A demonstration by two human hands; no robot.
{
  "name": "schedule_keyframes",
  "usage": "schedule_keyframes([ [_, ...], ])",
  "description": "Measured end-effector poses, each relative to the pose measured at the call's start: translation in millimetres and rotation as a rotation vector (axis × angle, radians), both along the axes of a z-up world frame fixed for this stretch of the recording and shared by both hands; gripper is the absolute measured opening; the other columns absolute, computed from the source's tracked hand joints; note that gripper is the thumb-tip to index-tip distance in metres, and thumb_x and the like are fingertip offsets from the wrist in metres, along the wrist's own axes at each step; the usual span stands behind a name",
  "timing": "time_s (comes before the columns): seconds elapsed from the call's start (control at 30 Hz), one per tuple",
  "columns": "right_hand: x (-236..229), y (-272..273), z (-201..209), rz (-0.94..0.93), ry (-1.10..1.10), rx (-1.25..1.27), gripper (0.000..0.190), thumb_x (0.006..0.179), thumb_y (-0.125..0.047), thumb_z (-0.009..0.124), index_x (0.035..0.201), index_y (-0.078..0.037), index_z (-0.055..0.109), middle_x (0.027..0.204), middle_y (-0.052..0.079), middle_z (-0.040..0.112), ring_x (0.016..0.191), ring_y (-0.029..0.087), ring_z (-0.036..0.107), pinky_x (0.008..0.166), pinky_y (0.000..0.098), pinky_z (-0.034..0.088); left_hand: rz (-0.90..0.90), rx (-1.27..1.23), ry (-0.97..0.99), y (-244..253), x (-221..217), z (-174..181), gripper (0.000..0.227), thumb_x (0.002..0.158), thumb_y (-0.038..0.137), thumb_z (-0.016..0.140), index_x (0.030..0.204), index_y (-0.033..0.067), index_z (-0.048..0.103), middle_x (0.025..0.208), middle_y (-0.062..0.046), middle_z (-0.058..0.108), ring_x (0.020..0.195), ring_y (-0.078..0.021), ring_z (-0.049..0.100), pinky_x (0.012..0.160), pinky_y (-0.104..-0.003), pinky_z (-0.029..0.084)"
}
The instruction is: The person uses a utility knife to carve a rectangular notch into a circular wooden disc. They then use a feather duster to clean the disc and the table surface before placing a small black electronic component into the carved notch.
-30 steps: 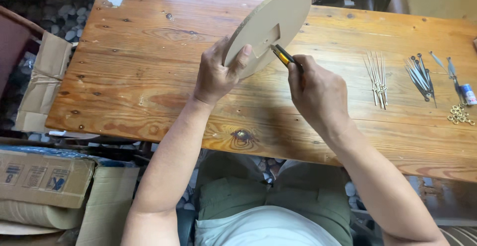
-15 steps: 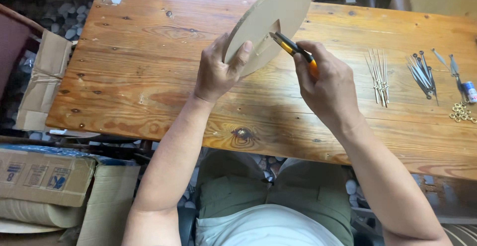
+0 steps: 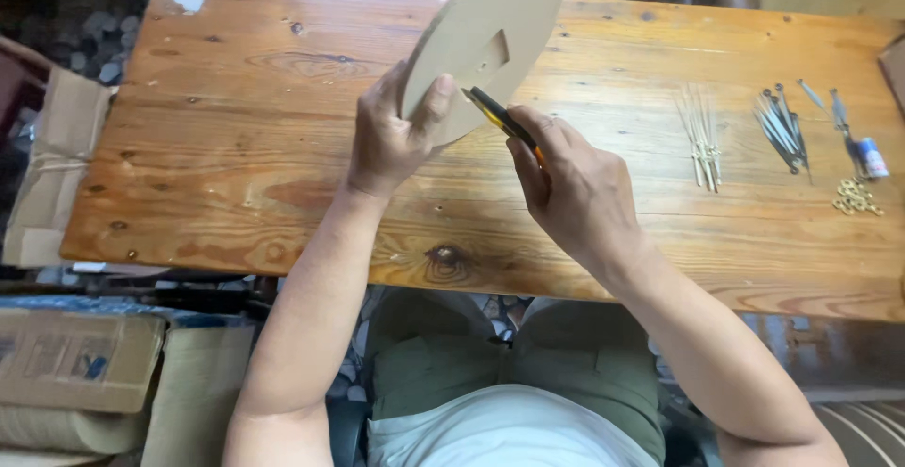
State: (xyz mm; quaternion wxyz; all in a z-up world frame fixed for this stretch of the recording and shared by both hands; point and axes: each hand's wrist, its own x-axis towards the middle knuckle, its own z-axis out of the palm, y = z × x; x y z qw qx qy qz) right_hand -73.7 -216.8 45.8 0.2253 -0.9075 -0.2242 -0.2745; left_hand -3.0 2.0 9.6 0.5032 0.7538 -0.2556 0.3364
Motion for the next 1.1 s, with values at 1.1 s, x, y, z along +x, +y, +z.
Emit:
schedule_keyframes([
  [1.1, -90.8, -610.6, -148.0, -0.795, 0.187, -0.106, 0.021, 0.126, -0.021, 0.066, 0.131, -0.001, 0.072, 0.104, 0.017, 0.067, 0.088, 0.029, 0.066, 0.085, 0.0411, 0.051, 0.186, 0.041, 0.055, 6.5, 5.7, -17.7, 0.032, 0.113, 0.019, 0.062, 0.125, -0.0114, 0.061, 0.116, -0.028, 0.070, 0.105, -0.0407, 0.071, 0.085, -0.047, 0.055],
])
